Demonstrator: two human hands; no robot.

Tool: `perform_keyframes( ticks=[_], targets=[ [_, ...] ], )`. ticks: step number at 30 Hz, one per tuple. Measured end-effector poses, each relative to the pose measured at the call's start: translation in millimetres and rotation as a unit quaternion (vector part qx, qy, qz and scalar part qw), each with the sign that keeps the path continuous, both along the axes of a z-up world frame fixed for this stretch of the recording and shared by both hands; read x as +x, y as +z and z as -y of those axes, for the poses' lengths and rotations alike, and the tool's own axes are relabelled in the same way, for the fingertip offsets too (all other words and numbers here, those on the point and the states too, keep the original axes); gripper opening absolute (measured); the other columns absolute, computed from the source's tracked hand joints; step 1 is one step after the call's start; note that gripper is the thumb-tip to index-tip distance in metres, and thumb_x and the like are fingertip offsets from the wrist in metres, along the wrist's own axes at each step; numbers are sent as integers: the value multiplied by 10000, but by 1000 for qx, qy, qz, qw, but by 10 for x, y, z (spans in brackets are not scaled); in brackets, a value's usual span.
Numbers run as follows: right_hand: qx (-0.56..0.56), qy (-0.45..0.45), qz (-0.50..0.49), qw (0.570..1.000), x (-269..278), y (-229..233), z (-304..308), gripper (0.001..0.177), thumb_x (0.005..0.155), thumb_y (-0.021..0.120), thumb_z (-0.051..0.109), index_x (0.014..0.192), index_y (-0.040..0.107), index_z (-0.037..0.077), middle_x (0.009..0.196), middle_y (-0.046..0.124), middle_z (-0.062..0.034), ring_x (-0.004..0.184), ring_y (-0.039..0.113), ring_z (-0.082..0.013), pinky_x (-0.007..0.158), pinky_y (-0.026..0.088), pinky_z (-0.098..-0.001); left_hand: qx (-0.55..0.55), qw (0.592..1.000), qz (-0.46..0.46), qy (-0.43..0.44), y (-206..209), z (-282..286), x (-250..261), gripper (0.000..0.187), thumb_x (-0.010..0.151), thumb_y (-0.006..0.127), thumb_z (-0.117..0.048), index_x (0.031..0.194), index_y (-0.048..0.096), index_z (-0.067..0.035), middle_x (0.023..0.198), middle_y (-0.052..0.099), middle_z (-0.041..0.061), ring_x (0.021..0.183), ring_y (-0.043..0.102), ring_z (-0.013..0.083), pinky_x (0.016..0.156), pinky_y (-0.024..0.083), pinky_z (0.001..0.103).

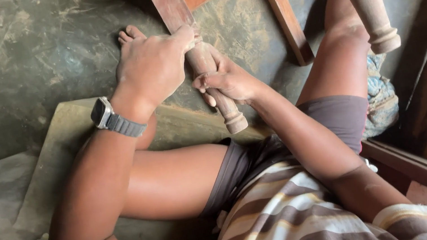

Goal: The person sits on the floor and sands the legs of a wooden stool using a sanding block. They hold the stool steady with one hand while rubbing the sanding block along the turned legs.

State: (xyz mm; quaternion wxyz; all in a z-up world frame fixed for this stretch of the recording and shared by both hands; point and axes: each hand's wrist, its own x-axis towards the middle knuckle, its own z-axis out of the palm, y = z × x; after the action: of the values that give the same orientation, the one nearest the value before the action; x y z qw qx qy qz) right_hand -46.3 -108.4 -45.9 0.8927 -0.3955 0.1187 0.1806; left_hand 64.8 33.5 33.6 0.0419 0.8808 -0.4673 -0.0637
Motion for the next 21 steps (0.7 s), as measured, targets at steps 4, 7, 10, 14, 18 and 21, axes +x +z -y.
perform_keyframes(
  ticks=[4, 7, 10, 14, 18, 21],
  targets=[
    [25, -5, 45, 999, -13, 58, -66, 474, 849, 612, -66, 1218, 352, 77, 705, 549, -132, 438, 564, -218, 361, 515, -370, -1, 1000, 13, -11, 76, 118, -82, 79, 927, 524, -188, 1001, 548, -172, 709, 733, 120, 617, 713, 447, 494, 477, 568],
    [1, -16, 42, 999, 18, 95, -56, 375, 820, 614, -44, 1091, 386, 80, 704, 524, -131, 407, 529, -220, 322, 471, -372, 71, 997, 15, 5, 197, 147, -48, 207, 838, 578, -145, 1040, 587, -190, 700, 731, 167, 653, 716, 485, 575, 458, 597],
    [29, -30, 49, 998, 13, -27, -38, 366, 807, 592, -61, 1074, 385, 79, 745, 534, -137, 415, 535, -229, 333, 475, -363, 54, 996, 72, -23, 73, 221, -64, 215, 865, 580, -139, 1073, 598, -191, 686, 732, 104, 620, 730, 417, 535, 468, 539],
    [21, -39, 40, 998, -1, 27, -79, 401, 786, 579, -81, 1121, 411, 61, 718, 562, -144, 405, 540, -231, 321, 454, -351, 81, 996, 28, -14, 202, 237, -81, 258, 923, 572, -204, 1181, 561, -199, 758, 763, 124, 698, 748, 454, 544, 535, 569],
    [30, -24, 47, 998, -20, -50, -63, 482, 813, 566, -61, 1234, 372, 70, 772, 546, -139, 449, 564, -231, 339, 472, -356, 39, 990, 130, -33, -9, 162, -127, 129, 826, 642, -205, 932, 572, -230, 627, 714, 50, 563, 719, 357, 475, 467, 477],
    [39, -25, 107, 993, 22, -50, -77, 369, 783, 579, -33, 1093, 417, 85, 772, 545, -126, 431, 541, -228, 329, 464, -329, -16, 980, 191, -50, -1, 137, -112, 77, 918, 590, -158, 980, 597, -203, 617, 690, 26, 515, 707, 308, 396, 468, 428]
  ],
)
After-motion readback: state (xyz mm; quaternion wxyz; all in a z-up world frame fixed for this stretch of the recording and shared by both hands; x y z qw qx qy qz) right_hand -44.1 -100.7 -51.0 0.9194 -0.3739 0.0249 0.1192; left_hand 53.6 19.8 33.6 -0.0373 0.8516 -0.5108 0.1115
